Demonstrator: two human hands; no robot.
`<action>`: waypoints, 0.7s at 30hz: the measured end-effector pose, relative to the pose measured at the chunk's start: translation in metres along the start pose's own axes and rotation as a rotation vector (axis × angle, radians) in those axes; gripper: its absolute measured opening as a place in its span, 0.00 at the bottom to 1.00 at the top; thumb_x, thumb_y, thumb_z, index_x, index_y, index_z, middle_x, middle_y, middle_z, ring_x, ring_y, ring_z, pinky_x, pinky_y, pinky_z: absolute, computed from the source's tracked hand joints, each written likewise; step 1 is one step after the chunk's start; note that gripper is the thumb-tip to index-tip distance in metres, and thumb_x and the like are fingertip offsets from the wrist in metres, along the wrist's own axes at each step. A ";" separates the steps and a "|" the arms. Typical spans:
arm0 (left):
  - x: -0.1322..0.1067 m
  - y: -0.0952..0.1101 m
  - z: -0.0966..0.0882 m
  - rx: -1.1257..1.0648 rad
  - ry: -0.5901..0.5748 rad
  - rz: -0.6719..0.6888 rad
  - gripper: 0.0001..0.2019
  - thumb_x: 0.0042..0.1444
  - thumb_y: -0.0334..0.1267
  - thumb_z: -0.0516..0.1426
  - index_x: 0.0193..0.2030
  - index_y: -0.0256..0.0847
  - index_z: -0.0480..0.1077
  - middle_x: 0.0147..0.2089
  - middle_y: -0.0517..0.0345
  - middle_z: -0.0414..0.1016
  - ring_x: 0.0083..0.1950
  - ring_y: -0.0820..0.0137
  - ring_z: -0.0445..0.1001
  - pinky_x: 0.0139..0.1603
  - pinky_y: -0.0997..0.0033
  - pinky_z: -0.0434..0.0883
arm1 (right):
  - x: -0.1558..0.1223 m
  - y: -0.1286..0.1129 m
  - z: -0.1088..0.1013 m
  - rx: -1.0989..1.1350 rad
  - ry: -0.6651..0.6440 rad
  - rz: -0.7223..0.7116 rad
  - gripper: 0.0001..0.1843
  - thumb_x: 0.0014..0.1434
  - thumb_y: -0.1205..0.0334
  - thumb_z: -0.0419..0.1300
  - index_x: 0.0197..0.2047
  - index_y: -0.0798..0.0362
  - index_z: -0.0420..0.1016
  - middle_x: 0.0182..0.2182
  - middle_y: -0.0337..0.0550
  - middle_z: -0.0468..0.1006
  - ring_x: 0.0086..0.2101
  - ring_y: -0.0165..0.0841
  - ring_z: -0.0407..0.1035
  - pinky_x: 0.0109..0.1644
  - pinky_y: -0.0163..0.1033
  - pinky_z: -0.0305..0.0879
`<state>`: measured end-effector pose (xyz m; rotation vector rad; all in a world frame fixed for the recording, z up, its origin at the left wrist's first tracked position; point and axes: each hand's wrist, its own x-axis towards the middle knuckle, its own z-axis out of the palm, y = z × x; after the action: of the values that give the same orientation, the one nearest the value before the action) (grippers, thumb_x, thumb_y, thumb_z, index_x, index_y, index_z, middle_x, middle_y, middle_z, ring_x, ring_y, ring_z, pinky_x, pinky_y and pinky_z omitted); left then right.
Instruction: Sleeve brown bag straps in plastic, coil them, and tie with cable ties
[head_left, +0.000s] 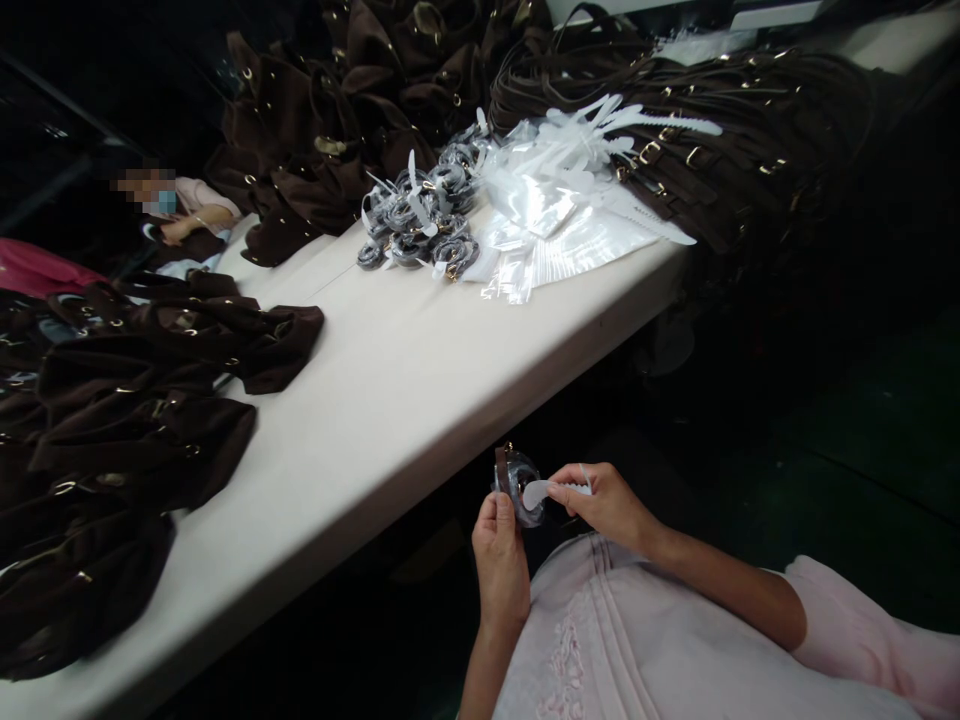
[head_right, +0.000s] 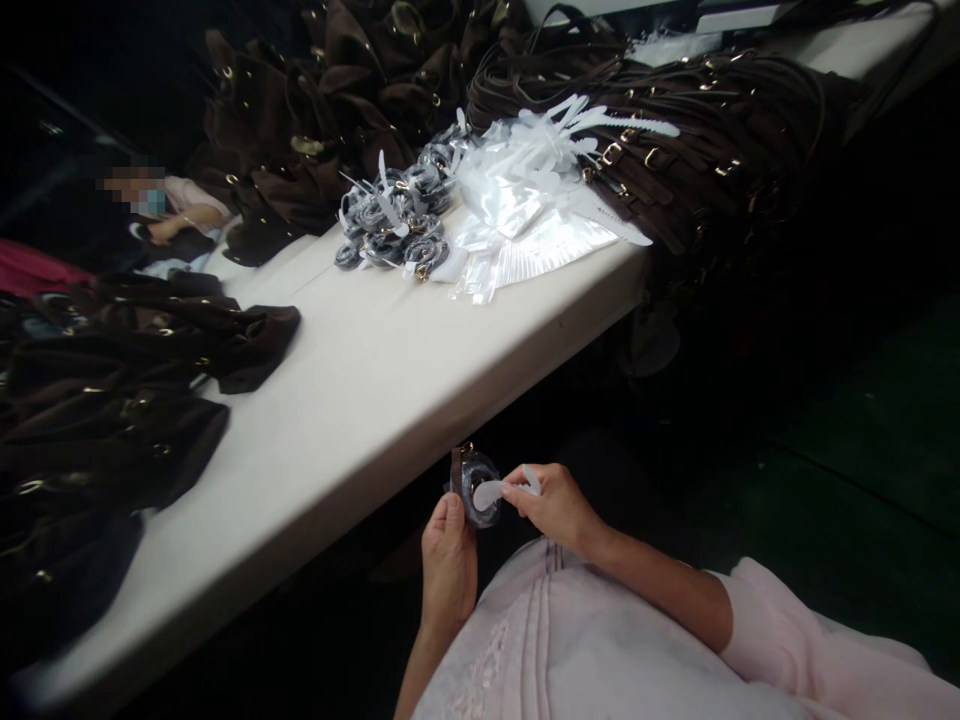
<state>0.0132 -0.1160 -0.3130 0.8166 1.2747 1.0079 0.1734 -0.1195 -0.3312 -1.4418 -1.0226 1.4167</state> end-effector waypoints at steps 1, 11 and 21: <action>0.001 0.000 0.000 -0.006 0.012 0.006 0.17 0.62 0.53 0.55 0.37 0.39 0.71 0.35 0.58 0.74 0.37 0.71 0.69 0.41 0.72 0.66 | 0.001 0.001 0.000 -0.017 0.003 0.017 0.15 0.55 0.52 0.61 0.32 0.56 0.80 0.19 0.38 0.71 0.21 0.29 0.63 0.25 0.33 0.55; -0.006 0.000 -0.002 0.422 0.136 0.244 0.17 0.58 0.53 0.58 0.44 0.40 0.72 0.37 0.55 0.77 0.39 0.65 0.73 0.41 0.69 0.68 | 0.009 0.001 0.008 0.181 0.043 0.206 0.09 0.48 0.57 0.60 0.26 0.56 0.71 0.13 0.33 0.65 0.15 0.23 0.52 0.19 0.30 0.44; -0.006 -0.003 -0.002 0.416 0.101 0.240 0.16 0.61 0.51 0.56 0.44 0.40 0.72 0.38 0.55 0.76 0.38 0.66 0.73 0.42 0.69 0.68 | 0.005 -0.006 0.005 0.503 -0.202 0.335 0.14 0.50 0.57 0.62 0.35 0.60 0.75 0.15 0.32 0.66 0.13 0.18 0.45 0.17 0.29 0.33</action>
<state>0.0114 -0.1225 -0.3142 1.2751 1.5259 0.9946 0.1687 -0.1129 -0.3271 -1.1414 -0.4915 1.9272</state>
